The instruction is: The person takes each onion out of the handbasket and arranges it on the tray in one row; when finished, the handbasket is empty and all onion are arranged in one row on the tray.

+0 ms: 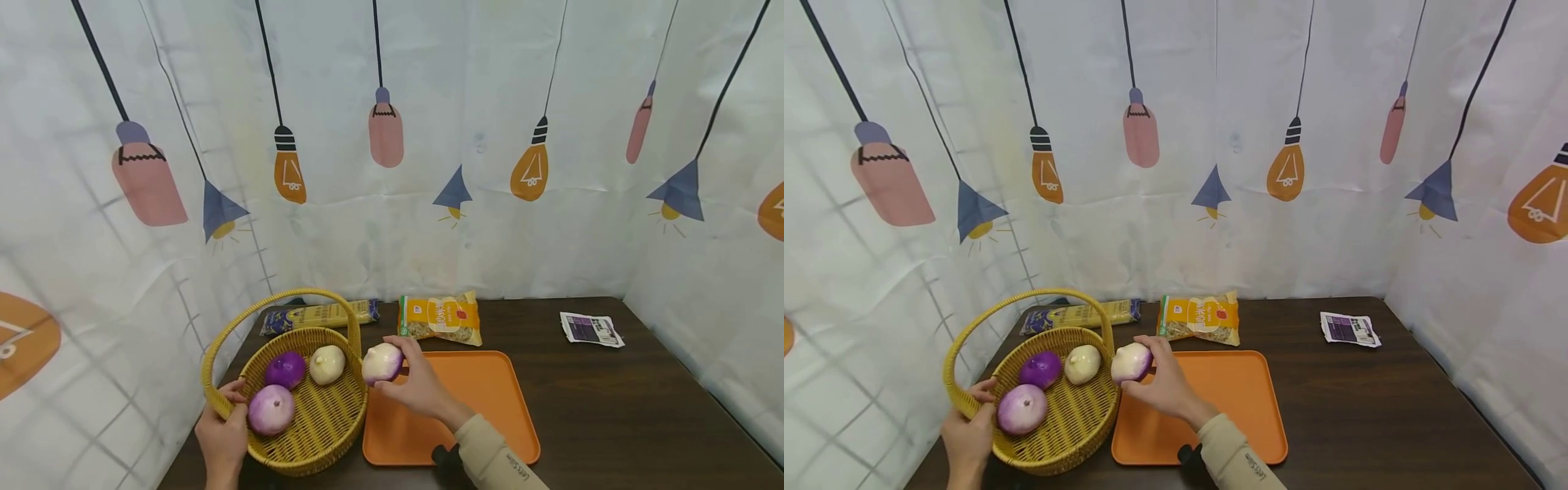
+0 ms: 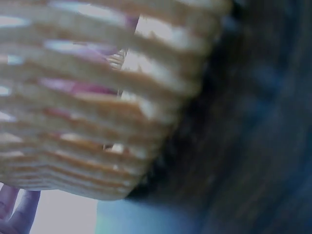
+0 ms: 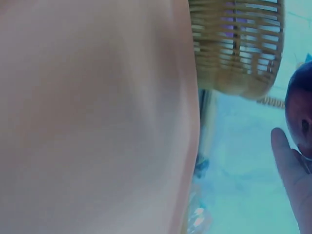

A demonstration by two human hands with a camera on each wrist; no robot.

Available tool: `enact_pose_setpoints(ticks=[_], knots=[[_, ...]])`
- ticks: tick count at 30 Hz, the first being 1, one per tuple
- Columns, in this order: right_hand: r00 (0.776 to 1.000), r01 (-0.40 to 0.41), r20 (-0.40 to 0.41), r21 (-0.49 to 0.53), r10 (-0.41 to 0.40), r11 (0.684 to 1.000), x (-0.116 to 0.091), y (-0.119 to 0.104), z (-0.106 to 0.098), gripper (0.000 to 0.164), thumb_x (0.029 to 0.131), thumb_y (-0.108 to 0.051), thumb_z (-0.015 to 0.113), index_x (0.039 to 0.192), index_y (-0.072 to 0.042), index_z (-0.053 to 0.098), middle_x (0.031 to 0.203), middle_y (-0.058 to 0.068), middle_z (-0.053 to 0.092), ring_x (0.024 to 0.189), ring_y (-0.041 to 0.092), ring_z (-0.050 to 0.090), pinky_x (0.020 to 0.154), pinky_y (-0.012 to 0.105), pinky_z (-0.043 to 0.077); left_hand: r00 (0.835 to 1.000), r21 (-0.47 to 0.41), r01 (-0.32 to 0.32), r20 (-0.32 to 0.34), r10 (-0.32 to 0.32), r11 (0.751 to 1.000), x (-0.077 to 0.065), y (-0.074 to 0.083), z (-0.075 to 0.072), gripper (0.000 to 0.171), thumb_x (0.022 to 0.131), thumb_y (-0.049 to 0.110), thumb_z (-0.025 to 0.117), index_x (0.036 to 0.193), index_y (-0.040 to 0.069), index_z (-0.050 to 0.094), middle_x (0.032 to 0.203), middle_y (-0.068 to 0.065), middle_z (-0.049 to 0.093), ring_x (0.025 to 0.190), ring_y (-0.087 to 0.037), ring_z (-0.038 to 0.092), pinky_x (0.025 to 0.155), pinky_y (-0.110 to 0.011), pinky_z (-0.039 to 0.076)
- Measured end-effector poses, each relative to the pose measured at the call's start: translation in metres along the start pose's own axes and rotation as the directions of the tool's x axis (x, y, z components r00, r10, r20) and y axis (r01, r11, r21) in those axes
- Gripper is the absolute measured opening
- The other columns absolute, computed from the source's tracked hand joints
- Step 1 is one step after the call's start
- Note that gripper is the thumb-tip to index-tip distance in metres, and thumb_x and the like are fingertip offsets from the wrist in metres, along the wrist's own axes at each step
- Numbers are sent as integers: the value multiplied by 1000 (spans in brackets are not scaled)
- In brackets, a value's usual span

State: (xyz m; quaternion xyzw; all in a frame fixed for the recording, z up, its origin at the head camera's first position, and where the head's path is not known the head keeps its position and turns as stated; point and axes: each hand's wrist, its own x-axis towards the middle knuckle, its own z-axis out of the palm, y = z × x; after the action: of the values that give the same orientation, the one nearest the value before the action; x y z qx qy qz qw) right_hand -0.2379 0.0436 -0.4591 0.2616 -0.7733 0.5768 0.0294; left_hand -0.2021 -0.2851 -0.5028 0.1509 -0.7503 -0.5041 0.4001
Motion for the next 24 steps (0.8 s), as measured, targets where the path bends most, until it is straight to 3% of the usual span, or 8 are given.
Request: enact_pose_setpoints(ticks=[5,10,14,20,24], knots=[[999,-29,-30,-7,29,1000,1,20,-9,70,82,-19,78,141,-13,41,137,8,42,114,24,52,88,35,52,999,13,-26,30,26,1000,3,-2,-1,9,77,-11,55,76,-3,58,103,-12,71,92,4,58,78,-9,37],[998,-47,-34,23,47,999,1,33,-15,73,81,-7,76,142,-2,38,139,18,40,114,32,52,86,40,52,999,13,-17,48,16,1000,6,-4,-2,9,77,-10,55,76,-1,56,102,-7,72,92,3,57,77,-10,36],[997,-72,-3,3,72,997,-1,42,-16,76,80,-4,76,145,-3,35,143,21,37,117,35,51,88,44,51,998,-12,-4,62,5,1000,6,-6,-1,9,78,-11,54,77,-2,56,102,-4,72,94,-3,58,76,-12,36],[990,-135,32,-87,138,987,0,47,-17,78,79,-19,79,146,-13,39,136,18,37,113,30,51,92,47,46,997,-39,19,79,-16,999,4,-6,-1,7,79,-12,52,83,-8,55,104,-6,72,98,-1,57,79,-13,36],[986,-158,32,-100,162,982,2,47,-17,77,79,-25,80,143,-10,42,133,19,39,112,32,52,92,50,46,996,-34,34,87,-31,999,3,-4,-1,7,81,-10,53,87,-8,55,106,-5,71,99,1,56,81,-11,35]])
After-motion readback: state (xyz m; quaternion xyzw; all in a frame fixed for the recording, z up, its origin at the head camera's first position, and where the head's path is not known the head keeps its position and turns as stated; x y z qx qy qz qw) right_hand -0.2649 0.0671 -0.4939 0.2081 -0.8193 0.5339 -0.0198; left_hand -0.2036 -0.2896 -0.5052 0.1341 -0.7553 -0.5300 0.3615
